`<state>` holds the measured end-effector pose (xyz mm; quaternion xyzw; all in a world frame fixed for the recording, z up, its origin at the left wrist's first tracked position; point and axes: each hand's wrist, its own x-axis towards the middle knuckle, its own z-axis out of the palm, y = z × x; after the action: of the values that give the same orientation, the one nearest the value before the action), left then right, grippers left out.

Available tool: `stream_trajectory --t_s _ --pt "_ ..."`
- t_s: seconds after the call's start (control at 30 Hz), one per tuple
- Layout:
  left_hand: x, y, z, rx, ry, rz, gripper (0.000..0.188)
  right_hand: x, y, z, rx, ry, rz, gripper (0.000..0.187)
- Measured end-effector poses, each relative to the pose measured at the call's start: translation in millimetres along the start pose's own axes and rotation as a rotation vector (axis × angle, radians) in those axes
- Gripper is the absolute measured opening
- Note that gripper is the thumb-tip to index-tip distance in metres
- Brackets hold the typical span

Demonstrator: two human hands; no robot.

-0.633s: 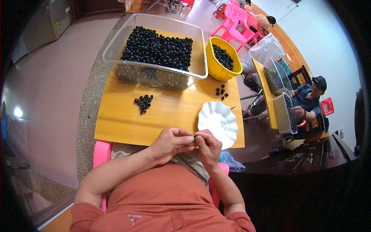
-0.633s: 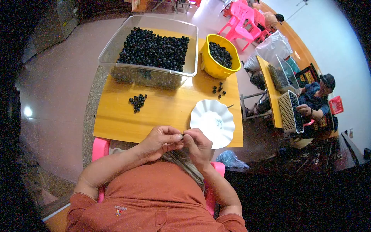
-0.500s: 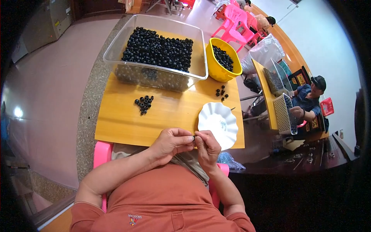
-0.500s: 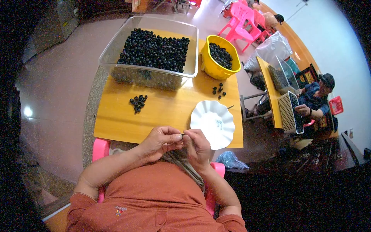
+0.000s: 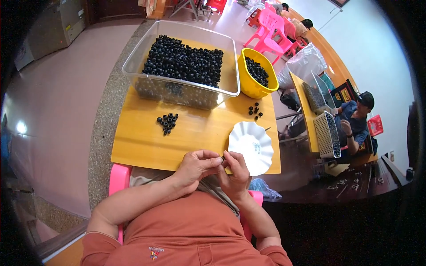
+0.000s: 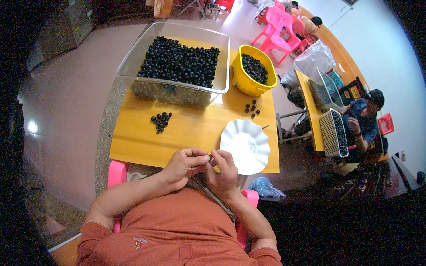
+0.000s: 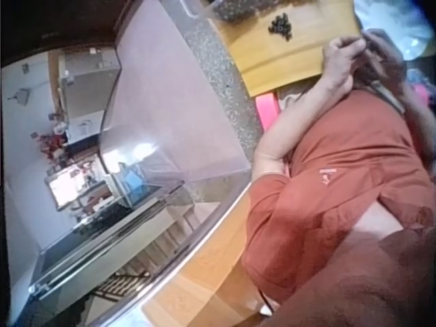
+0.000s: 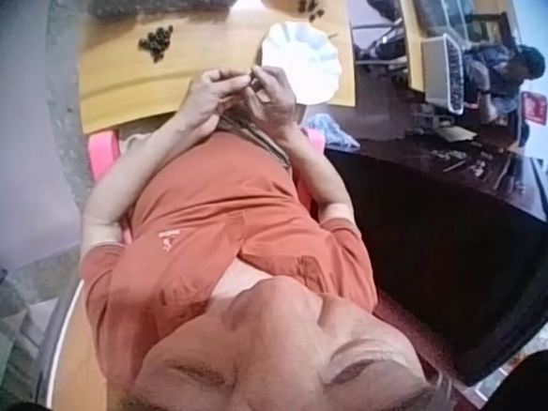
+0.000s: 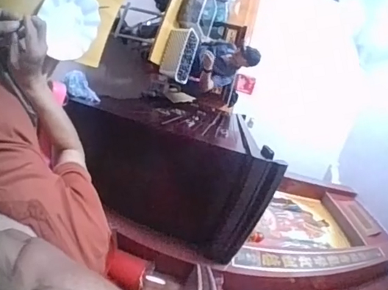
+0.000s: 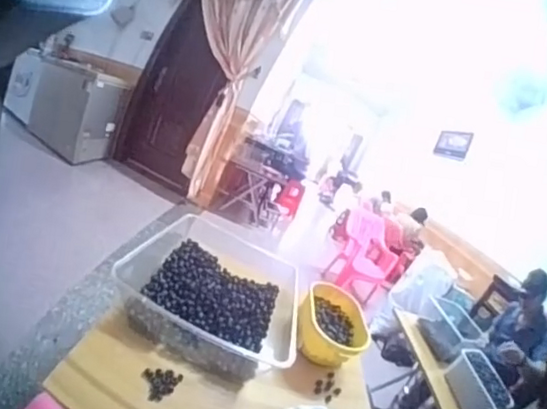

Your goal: Sorting and inspecting small black berries into different containers on a table.

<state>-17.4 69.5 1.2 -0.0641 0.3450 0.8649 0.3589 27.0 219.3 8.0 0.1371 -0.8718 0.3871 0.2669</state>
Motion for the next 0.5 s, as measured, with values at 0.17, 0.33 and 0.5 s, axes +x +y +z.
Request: stream_trajectory --t_s 0.17,0.33,0.5 --pt "0.5 -1.6 -0.4 -0.015 -0.007 0.013 0.009 3.2 1.2 0.6 -0.084 0.027 -0.077 0.039" --pt "0.2 -5.3 1.0 -0.041 -0.009 0.023 0.009 3.2 3.8 0.8 -0.095 0.021 -0.099 0.030" --pt "0.7 -5.8 0.1 -0.038 -0.018 0.028 0.010 4.4 7.7 -0.6 -0.105 -0.020 -0.120 0.026"
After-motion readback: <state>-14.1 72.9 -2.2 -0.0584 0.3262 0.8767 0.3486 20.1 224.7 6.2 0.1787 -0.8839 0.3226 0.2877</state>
